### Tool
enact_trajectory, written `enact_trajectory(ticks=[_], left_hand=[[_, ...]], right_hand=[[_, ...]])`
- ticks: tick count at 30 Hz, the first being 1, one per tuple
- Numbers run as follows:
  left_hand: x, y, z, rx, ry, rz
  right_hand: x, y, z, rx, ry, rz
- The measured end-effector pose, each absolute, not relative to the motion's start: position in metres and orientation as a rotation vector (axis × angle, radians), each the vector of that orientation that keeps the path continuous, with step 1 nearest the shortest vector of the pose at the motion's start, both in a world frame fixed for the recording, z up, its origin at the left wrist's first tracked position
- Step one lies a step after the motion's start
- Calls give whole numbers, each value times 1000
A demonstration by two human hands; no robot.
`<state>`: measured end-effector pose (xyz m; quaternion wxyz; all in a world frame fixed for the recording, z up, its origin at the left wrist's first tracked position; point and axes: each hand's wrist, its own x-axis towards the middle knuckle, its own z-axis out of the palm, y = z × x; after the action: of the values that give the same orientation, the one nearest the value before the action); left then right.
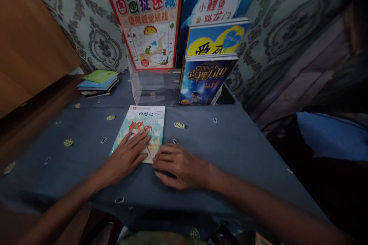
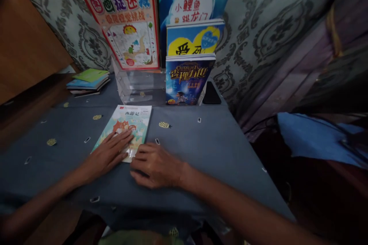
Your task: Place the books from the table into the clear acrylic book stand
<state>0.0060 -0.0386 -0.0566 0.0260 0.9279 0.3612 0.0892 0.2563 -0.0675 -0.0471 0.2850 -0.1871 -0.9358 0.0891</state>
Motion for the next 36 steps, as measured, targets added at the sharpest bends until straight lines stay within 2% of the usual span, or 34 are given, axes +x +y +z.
enact_trajectory(ticks=[7, 14, 18, 23, 26, 29, 32, 36], left_hand=[[-27, 2, -70, 2636, 1548, 370], [-29, 7, -86, 2625, 1590, 514], [-27, 10, -85, 2589, 1643, 510], [-21, 19, -75, 2582, 1648, 506], [-18, 23, -69, 2514, 1649, 601], [-18, 28, -64, 2250, 1515, 829], [-19, 35, -58, 1671, 1355, 1099], [-11, 38, -52, 913, 1277, 1088]], right_hand=[[230, -77, -36, -623, -2738, 425], [208, -69, -26, -885, -2670, 713], [207, -43, -37, -1180, -2582, 677], [215, -12, -53, -1683, -2297, 462], [219, -8, -64, -1766, -2218, 386], [224, -8, -77, -1715, -2182, 343], [228, -8, -90, -1672, -2140, 336], [233, -7, -98, -1634, -2065, 388]])
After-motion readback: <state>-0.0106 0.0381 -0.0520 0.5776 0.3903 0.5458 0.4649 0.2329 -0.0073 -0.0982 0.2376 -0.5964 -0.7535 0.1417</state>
